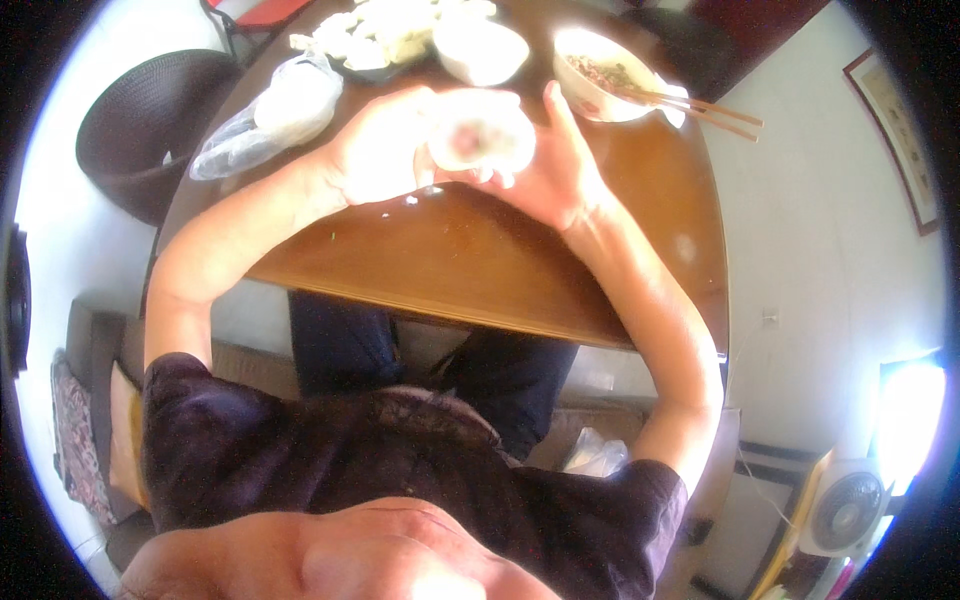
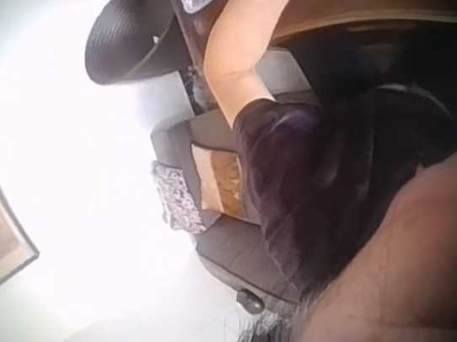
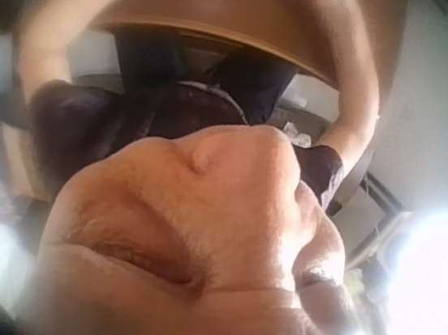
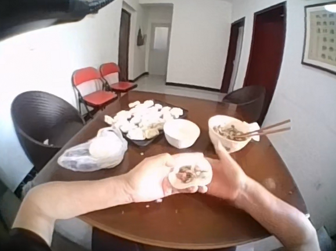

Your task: The person prepares dumplings by placing a portion of meat filling onto a dough wrapper using chopsticks and then folding the wrapper to seal it.

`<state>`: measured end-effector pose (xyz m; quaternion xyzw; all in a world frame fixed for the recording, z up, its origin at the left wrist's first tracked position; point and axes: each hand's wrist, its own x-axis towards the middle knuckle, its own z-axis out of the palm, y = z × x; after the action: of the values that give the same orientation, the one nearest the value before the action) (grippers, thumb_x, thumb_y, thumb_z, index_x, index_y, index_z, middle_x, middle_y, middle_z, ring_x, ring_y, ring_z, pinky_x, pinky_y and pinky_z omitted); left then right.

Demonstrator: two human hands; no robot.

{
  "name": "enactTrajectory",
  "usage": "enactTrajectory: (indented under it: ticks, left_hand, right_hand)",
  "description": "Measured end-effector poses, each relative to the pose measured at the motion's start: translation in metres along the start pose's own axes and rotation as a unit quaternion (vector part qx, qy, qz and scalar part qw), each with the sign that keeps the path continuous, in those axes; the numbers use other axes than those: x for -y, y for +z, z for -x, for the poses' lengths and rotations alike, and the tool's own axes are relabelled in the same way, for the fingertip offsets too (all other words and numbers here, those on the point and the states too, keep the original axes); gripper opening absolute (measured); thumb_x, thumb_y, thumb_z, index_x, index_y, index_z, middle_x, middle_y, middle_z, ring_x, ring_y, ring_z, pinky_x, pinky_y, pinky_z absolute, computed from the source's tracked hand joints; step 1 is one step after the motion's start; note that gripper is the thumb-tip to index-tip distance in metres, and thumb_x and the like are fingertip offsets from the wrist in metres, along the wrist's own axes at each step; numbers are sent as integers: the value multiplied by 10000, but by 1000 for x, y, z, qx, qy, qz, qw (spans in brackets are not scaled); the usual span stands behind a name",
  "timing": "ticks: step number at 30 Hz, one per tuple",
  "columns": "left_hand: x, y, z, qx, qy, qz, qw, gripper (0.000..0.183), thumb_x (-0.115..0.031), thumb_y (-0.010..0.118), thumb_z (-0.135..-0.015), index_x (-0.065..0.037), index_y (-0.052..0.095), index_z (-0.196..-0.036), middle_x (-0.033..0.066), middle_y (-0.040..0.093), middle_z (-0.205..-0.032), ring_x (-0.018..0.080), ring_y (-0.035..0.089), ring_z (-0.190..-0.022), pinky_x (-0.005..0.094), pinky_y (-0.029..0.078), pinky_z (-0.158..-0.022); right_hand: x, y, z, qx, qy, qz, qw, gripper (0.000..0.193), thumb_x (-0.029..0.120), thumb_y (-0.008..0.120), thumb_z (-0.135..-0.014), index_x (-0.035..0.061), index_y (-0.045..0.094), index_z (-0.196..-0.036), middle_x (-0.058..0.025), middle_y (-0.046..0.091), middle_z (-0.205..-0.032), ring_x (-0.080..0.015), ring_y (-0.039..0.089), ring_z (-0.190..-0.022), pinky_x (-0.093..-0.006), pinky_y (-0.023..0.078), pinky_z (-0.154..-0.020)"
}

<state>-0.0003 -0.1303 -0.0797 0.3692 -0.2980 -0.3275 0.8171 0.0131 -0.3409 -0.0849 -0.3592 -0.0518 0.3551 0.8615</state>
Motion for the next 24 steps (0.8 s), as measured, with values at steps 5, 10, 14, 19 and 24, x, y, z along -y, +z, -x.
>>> enactTrajectory:
  ticks: [5, 10, 14, 19, 24]
  left_hand:
    - [-12, 20, 7, -53, -76, -195, 976, 606, -276, 441, -1002, -28, 214, -1506, 189, 538, -1308, 279, 648, -1070, 381, 534, -954]
    - [-7, 7, 8, -80, 83, -564, 818, 467, -229, 536, -936, -20, 450, -1345, 185, 538, -1293, 291, 660, -999, 362, 531, -883]
    - [-9, 9, 7, -125, 212, -791, 560, 314, -169, 609, -898, -33, 602, -1181, 151, 551, -1256, 303, 647, -959, 402, 515, -863]
    - [-8, 14, -2, 9, 317, -766, 560, 153, -101, 691, -799, -58, 692, -946, 109, 587, -1229, 313, 527, -1176, 408, 450, -981]
    - [9, 16, -2, 13, 301, -739, 602, 115, -107, 687, -798, -53, 702, -897, 115, 576, -1291, 316, 498, -1234, 441, 403, -1039]
  right_hand:
    - [-36, 34, 5, 12, -13, -68, 998, 812, 680, 245, -967, 44, 298, -1469, -219, 385, -1471, -400, 390, -1360, -613, 316, -1120]
    - [-39, 22, 6, 71, 0, -163, 984, 868, 680, 276, -963, 11, 188, -1510, -247, 290, -1520, -389, 327, -1400, -565, 256, -1169]
    - [-36, 19, 7, 46, -9, -187, 981, 881, 682, 228, -968, -50, 256, -1457, -255, 380, -1455, -398, 399, -1342, -567, 340, -1129]
    - [-34, 9, 13, 116, -19, -144, 983, 774, 616, 349, -988, -30, 350, -1415, -154, 516, -1344, -271, 525, -1229, -446, 435, -1044]
    - [-32, 4, 12, 90, -7, -104, 990, 795, 646, 366, -970, -3, 348, -1429, -134, 515, -1341, -245, 548, -1191, -402, 463, -1002]
